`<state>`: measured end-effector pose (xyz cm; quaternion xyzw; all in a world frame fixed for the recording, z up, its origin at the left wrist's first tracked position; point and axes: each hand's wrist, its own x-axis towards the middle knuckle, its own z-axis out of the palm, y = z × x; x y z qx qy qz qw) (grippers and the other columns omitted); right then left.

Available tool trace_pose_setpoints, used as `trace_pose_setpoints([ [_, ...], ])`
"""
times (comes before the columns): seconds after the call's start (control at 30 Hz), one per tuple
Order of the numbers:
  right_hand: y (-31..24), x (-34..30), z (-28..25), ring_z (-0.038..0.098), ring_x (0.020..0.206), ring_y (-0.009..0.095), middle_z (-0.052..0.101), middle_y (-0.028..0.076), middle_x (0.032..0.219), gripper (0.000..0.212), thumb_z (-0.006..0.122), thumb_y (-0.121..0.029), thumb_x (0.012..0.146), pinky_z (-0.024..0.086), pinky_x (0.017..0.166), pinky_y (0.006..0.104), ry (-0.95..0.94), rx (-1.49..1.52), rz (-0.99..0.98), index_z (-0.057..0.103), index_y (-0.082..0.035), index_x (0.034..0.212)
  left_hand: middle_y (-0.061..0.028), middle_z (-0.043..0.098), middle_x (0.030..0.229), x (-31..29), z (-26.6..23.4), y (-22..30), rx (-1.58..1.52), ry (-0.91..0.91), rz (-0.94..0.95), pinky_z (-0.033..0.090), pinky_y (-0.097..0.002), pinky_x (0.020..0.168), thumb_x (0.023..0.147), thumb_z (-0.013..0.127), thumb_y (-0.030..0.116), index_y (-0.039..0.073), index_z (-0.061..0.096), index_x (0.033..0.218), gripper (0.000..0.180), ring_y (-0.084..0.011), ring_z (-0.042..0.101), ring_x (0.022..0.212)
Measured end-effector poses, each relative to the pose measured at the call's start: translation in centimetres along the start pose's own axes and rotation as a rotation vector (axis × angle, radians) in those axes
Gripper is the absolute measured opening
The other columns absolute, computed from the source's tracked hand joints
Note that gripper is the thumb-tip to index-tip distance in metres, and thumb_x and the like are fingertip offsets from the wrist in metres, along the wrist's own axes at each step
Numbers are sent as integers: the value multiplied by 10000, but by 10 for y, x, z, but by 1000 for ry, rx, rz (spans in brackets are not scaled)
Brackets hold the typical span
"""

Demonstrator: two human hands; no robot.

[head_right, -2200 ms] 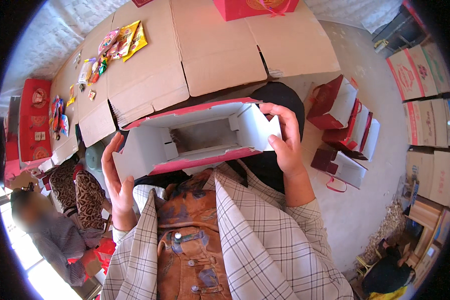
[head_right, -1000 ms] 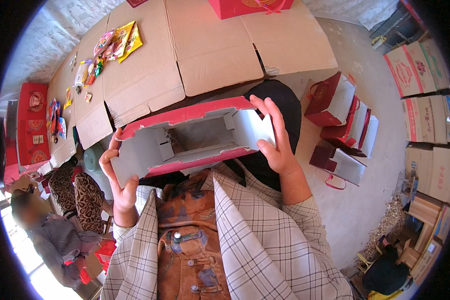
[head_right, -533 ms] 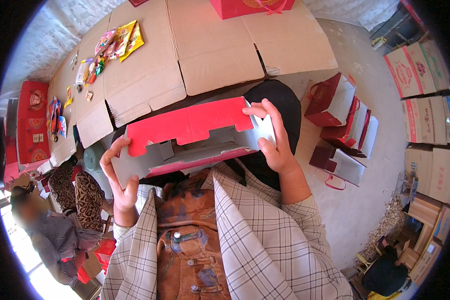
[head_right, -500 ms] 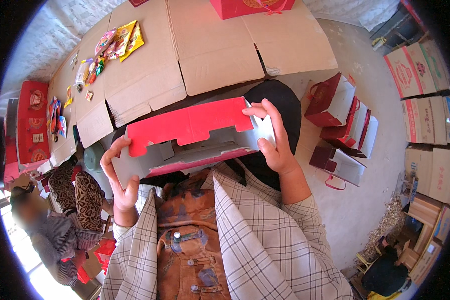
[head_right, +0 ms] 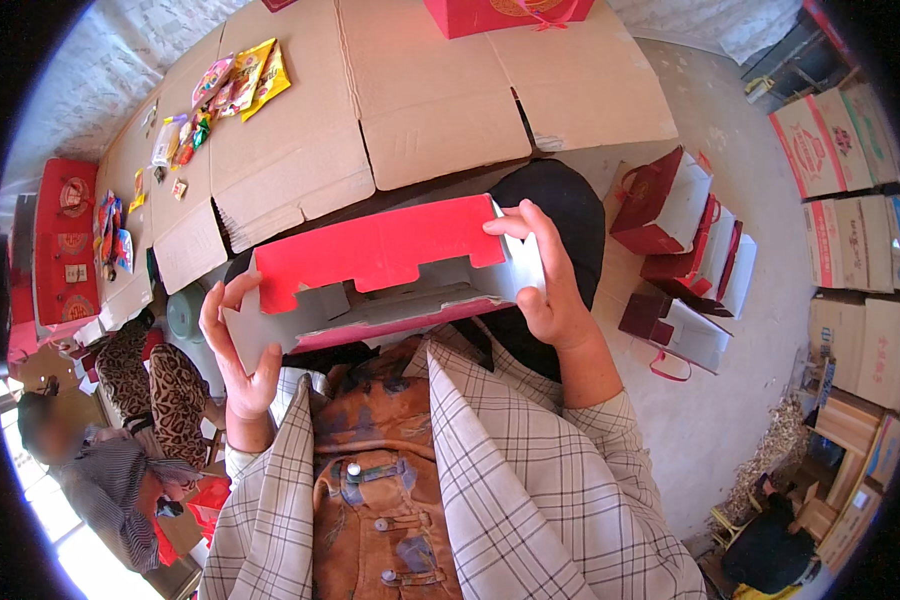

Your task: The recorder and others are assembling red and gold gift boxes or bags, likely for a celebration or business.

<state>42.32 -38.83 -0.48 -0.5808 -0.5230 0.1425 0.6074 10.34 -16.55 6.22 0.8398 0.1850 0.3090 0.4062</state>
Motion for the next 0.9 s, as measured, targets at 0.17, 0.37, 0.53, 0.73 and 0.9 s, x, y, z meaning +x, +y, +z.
trace_pose_setpoints([
  [0.17, -6, 1, -1, 517, 1293, 314, 617, 210, 1339, 718, 506, -370, 1015, 295, 1174, 468, 46, 75, 76, 250, 29, 1554, -263, 452, 1479, 1, 4, 2, -1, 13, -13, 316, -497, 1172, 799, 633, 29, 74, 198, 1583, 898, -353, 444, 1381],
  [0.37, -8, 4, -2, 515, 1301, 303, 610, 204, 1356, 745, 597, -251, 963, 306, 1170, 451, 24, 57, 54, 241, 22, 1558, -245, 461, 1478, 2, 4, 2, 4, 2, -19, 337, -494, 1159, 815, 738, 115, 84, 192, 1596, 953, -345, 464, 1358],
  [0.53, -10, 4, -2, 513, 1307, 295, 600, 205, 1372, 859, 712, -250, 916, 331, 1153, 433, -7, 59, 75, 224, 16, 1571, -239, 460, 1481, 1, 0, 3, -65, -13, -52, 347, -492, 1150, 818, 845, 272, 100, 165, 1614, 1061, -342, 465, 1355],
  [0.73, -10, 4, -3, 521, 1325, 297, 590, 203, 1390, 1002, 796, -398, 877, 340, 1154, 427, -41, 25, 67, 213, 13, 1580, -231, 456, 1489, -1, -6, 2, -58, -41, -72, 368, -486, 1139, 813, 875, 330, 101, 153, 1622, 1109, -341, 449, 1376],
  [0.9, -10, 5, -6, 522, 1338, 298, 584, 195, 1409, 1081, 812, -482, 850, 330, 1169, 435, -91, -4, 68, 194, 9, 1589, -232, 503, 1474, -2, -12, 3, 55, -93, -57, 397, -449, 1107, 792, 883, 272, 71, 181, 1619, 1103, -357, 502, 1350],
])
